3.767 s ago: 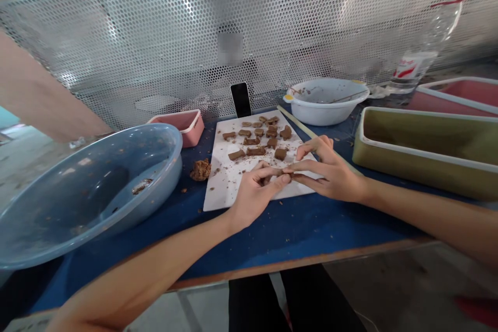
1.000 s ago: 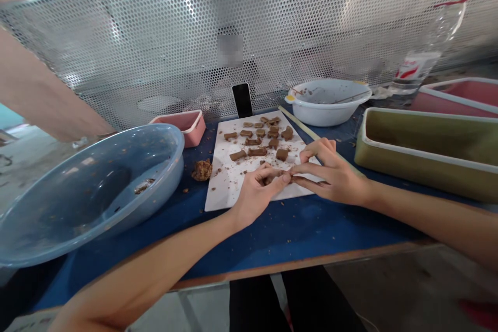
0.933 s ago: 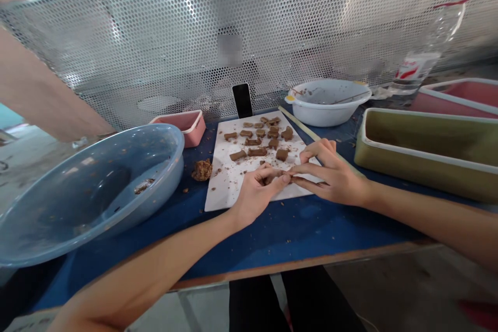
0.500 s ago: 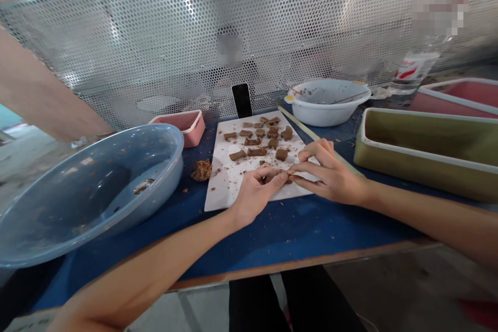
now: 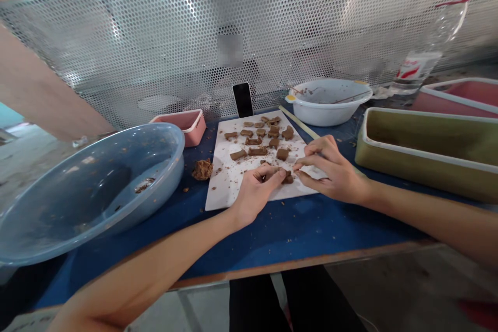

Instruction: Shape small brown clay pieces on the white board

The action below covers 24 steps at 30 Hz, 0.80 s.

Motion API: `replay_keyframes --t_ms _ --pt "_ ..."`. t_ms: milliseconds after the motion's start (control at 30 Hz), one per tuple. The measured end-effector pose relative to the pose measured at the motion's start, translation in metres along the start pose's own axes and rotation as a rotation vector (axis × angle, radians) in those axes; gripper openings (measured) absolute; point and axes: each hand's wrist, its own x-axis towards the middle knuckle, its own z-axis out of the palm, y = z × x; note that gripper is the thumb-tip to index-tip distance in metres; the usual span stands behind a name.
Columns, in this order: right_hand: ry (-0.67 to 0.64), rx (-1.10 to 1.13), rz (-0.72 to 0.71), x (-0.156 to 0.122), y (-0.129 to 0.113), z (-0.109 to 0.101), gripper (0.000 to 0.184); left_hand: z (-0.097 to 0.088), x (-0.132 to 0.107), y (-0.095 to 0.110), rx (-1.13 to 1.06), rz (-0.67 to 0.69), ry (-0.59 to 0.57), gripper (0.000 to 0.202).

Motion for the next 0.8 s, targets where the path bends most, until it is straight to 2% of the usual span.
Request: replay_keyframes --t_ms 100,367,533,667,800 --pt "0.031 0.009 0.07 0.002 0.006 -0.004 0.015 0.0 0.002 -0.001 -0.031 0.0 0.051 0.05" --pt "-0.139 0.064 0.157 -0.002 0.017 0.001 0.005 -0.006 0.002 -0.01 0.04 -0.017 0.06 0.068" --pt "-0.243 0.034 0.146 -0.002 0.016 0.001 0.02 -0.005 0.004 -0.013 -0.001 -0.041 0.083 0.073" --pt "-0.314 -0.07 0.177 -0.005 0.025 0.003 0.03 -0.004 0.005 -0.013 -0.007 -0.05 0.095 0.074" --pt "-0.368 -0.137 0.2 -0.01 0.044 0.005 0.026 -0.005 0.005 -0.014 0.022 -0.041 0.099 0.072"
